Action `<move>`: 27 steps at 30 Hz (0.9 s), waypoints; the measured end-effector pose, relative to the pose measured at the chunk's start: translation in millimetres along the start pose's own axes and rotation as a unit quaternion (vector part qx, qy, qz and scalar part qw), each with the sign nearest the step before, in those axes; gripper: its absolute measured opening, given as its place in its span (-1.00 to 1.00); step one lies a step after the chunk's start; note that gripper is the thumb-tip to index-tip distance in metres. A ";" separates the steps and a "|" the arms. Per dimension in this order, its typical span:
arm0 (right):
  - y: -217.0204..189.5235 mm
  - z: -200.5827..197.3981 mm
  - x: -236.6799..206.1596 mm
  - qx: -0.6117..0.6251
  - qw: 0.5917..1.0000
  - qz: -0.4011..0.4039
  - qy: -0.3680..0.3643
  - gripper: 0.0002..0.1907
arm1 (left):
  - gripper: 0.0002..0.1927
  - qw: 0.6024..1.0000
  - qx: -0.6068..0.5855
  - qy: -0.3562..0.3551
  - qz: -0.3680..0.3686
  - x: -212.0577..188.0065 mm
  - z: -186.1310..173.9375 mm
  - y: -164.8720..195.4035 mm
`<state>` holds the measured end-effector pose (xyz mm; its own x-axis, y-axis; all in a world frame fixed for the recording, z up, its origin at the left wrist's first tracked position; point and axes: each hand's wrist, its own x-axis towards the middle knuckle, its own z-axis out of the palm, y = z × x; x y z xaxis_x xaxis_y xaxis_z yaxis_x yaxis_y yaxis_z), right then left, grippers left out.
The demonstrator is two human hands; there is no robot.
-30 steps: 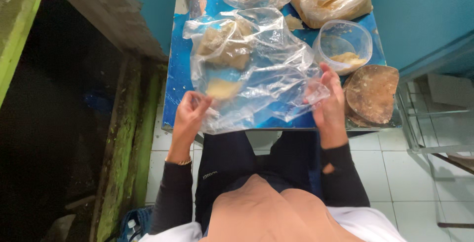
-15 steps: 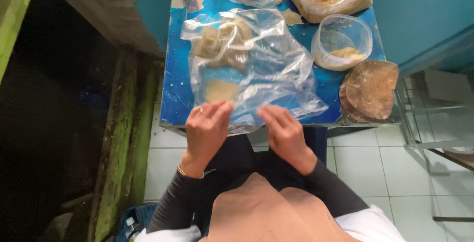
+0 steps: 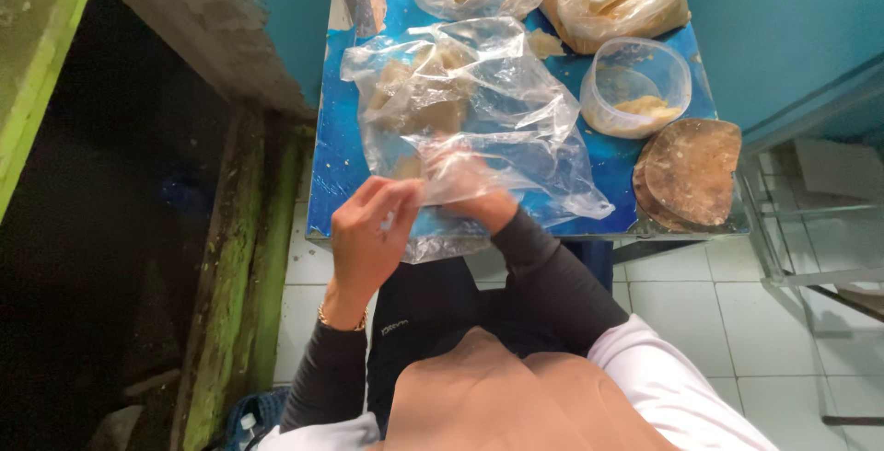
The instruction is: The person sits at a small blue table and folds filled pastries by hand. They take a triangular dough wrapper, spoon filling from a plastic container onto it, pinch the edges together to seal it, and place the finished piece on a growing pile on the table, repeating the cycle with wrappers and filling from plastic bags.
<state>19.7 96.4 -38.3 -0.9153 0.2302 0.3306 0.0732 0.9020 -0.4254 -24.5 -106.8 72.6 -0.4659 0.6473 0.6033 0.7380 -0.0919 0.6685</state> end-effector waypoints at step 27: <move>52.8 -48.2 15.4 -0.054 0.985 -0.023 0.162 -0.61 | -0.71 0.979 0.084 -0.040 0.183 -36.1 93.0 23.8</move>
<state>28.5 165.1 -15.0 -0.7459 0.2761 0.6061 0.0919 0.9440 -0.3169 55.4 -62.0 26.3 -0.1212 0.6525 0.7480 0.9211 -0.2069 0.3297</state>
